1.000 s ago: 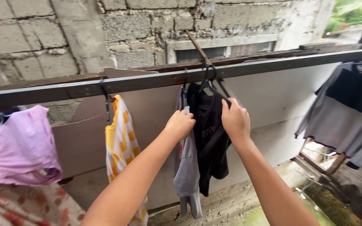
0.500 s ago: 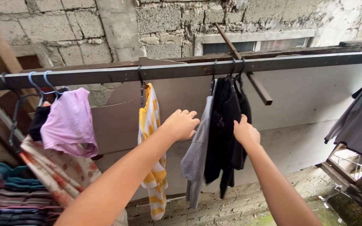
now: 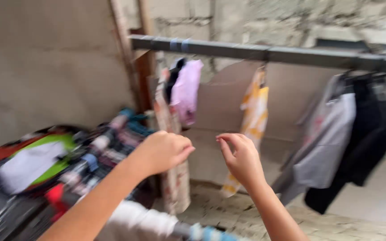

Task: Hanging various clothes from a laundry basket onto a clothes rack using hangers.

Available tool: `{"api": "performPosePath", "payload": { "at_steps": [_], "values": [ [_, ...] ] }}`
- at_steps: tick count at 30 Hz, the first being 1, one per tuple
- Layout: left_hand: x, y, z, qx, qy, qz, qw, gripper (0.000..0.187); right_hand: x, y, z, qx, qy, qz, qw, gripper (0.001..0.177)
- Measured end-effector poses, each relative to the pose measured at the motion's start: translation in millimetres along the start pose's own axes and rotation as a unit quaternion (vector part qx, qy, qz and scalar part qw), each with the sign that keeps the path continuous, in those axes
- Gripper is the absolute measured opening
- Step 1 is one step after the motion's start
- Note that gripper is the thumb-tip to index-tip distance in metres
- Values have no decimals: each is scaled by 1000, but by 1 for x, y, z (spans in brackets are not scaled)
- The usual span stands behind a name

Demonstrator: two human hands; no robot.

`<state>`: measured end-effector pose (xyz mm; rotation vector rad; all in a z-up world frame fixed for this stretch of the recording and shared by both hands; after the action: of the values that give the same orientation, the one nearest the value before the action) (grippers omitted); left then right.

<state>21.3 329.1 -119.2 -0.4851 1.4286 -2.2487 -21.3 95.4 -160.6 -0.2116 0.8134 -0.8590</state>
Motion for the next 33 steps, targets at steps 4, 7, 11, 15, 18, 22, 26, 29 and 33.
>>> {"api": "performPosePath", "payload": {
  "at_steps": [4,7,11,15,18,22,26,29,33],
  "values": [
    [-56,-54,-164,42,-176,-27,983,25,-87,118,-31,-64,-104,67,990,16],
    [-74,-78,-283,63,-309,-65,947,28,-159,185,-54,-172,25,137,975,20],
    [-101,-96,-409,68,-497,-117,857,29,-227,268,-81,-223,-12,189,956,21],
    [-144,-93,-498,171,-536,-208,800,29,-276,343,-99,-297,5,256,920,24],
    [-170,-99,-532,219,-543,-244,773,32,-305,390,-94,-335,2,285,898,25],
    [-216,-93,-565,236,-533,-273,765,33,-327,451,-74,-394,-19,214,894,27],
    [-275,-97,-595,210,-561,-243,763,32,-320,540,-38,-466,-81,52,880,32],
    [-333,-100,-612,187,-562,-254,765,35,-311,613,-9,-522,-127,-50,842,39],
    [-406,-100,-629,130,-585,-288,747,34,-287,721,23,-554,-131,-131,812,44]
  ]
}}
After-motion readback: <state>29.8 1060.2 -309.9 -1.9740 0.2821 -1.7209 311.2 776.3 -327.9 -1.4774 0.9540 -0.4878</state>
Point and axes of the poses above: each hand's wrist, its own z-axis towards the middle knuckle, its own y-axis out of the palm, x = y × z, the point moved 1 cm from there along z, towards the middle knuckle, and after that the axes turned 1 degree about -z, right-handed, at the moved point
